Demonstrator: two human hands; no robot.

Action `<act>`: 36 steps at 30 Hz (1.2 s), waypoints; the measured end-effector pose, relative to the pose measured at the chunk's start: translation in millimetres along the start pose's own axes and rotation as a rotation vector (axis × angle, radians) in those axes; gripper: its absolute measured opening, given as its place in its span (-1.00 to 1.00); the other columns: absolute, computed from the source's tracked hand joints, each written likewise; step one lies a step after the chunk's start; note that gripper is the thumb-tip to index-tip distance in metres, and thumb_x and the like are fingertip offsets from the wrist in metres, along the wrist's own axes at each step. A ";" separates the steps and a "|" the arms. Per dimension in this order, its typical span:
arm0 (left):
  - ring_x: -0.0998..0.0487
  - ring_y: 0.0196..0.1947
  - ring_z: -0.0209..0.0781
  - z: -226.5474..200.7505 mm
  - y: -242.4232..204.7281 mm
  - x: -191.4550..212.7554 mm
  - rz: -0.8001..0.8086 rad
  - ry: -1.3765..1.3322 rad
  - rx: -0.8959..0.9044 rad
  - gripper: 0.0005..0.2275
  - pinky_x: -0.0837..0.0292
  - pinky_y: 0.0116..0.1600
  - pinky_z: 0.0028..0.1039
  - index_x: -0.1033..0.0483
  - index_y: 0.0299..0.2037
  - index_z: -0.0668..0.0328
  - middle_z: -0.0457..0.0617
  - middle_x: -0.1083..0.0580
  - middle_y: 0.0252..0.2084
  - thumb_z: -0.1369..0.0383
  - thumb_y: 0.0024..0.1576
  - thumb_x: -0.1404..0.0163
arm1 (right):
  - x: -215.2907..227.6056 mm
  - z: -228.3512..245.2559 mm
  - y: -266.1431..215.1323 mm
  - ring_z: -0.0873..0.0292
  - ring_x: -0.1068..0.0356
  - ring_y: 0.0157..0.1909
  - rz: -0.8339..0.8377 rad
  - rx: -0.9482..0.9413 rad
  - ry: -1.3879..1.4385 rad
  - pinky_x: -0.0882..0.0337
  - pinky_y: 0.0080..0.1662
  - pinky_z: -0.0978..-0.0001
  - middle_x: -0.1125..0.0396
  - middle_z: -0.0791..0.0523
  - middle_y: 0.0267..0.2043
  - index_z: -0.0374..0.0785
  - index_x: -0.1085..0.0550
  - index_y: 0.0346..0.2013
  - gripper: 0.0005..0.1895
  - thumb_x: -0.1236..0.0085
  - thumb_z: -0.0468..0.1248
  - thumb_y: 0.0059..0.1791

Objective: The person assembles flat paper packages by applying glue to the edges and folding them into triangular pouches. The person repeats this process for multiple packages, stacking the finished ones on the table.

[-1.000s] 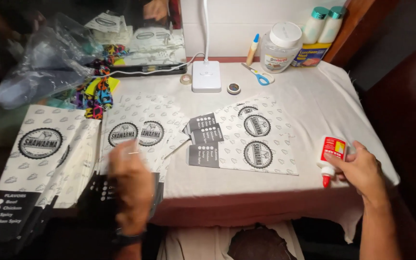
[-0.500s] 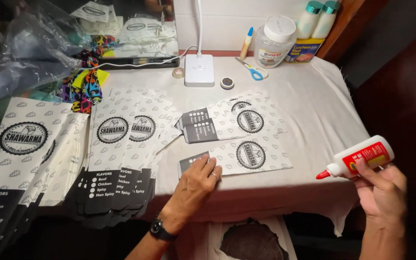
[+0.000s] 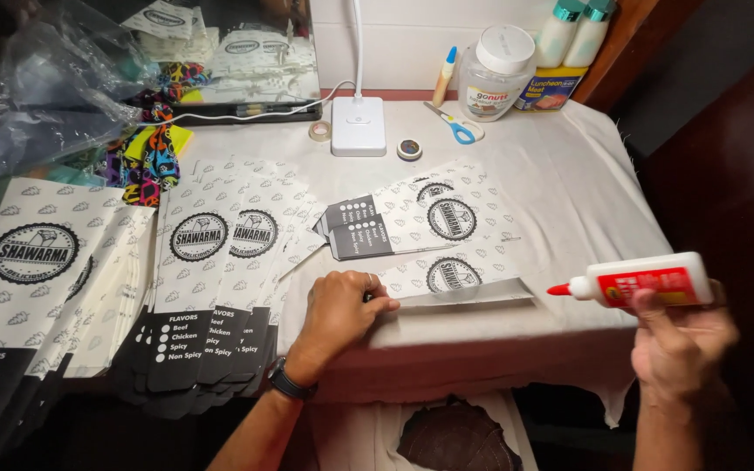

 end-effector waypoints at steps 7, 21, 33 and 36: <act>-0.62 -0.40 -0.28 -3.4 6.3 4.0 0.098 0.015 -0.025 -0.81 -0.41 -0.22 -0.36 -0.66 -0.47 -0.12 -0.30 -0.62 -0.55 0.10 0.11 -0.14 | -29.5 -9.7 -20.9 0.26 -0.39 -0.20 0.076 0.039 -0.075 -0.55 -0.05 0.45 -0.34 0.17 -0.30 -0.23 -0.36 -0.19 -0.62 -0.44 -0.34 -0.12; -0.57 -0.27 0.10 5.9 23.3 6.1 0.085 0.027 -0.031 -0.77 -0.32 -0.19 -0.13 -0.59 -0.35 0.02 -0.05 -0.62 -0.34 0.11 0.19 -0.01 | -19.9 -23.5 -20.4 0.27 -0.34 -0.17 0.101 0.062 -0.257 -0.51 -0.07 0.45 -0.32 0.16 -0.26 -0.26 -0.36 -0.20 -0.61 -0.46 -0.38 -0.11; -0.59 -0.22 -0.04 6.6 28.9 20.1 0.183 -0.119 0.040 -0.80 -0.32 -0.16 -0.26 -0.63 -0.33 0.04 -0.02 -0.62 -0.31 0.16 0.14 -0.03 | -154.0 -33.5 -104.3 0.25 -0.49 -0.20 0.347 -0.120 -0.053 -0.60 -0.06 0.44 -0.47 0.10 -0.26 -0.26 -0.41 -0.18 -0.61 -0.41 -0.47 -0.19; -0.53 -0.32 -0.09 9.7 32.8 20.3 0.207 -0.153 0.037 -0.79 -0.27 -0.24 -0.28 -0.58 -0.41 0.07 -0.03 -0.56 -0.40 0.17 0.15 -0.04 | -185.2 -39.2 -123.9 0.29 -0.46 -0.21 0.403 -0.115 -0.058 -0.57 -0.10 0.50 -0.45 0.15 -0.28 -0.26 -0.44 -0.17 -0.60 -0.46 -0.40 -0.21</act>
Point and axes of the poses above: each hand's wrist, its own y-axis towards the middle knuckle, its own x-axis out of the back of the hand, z = x × y, the point moved 8 cm from there along y, towards the middle knuckle
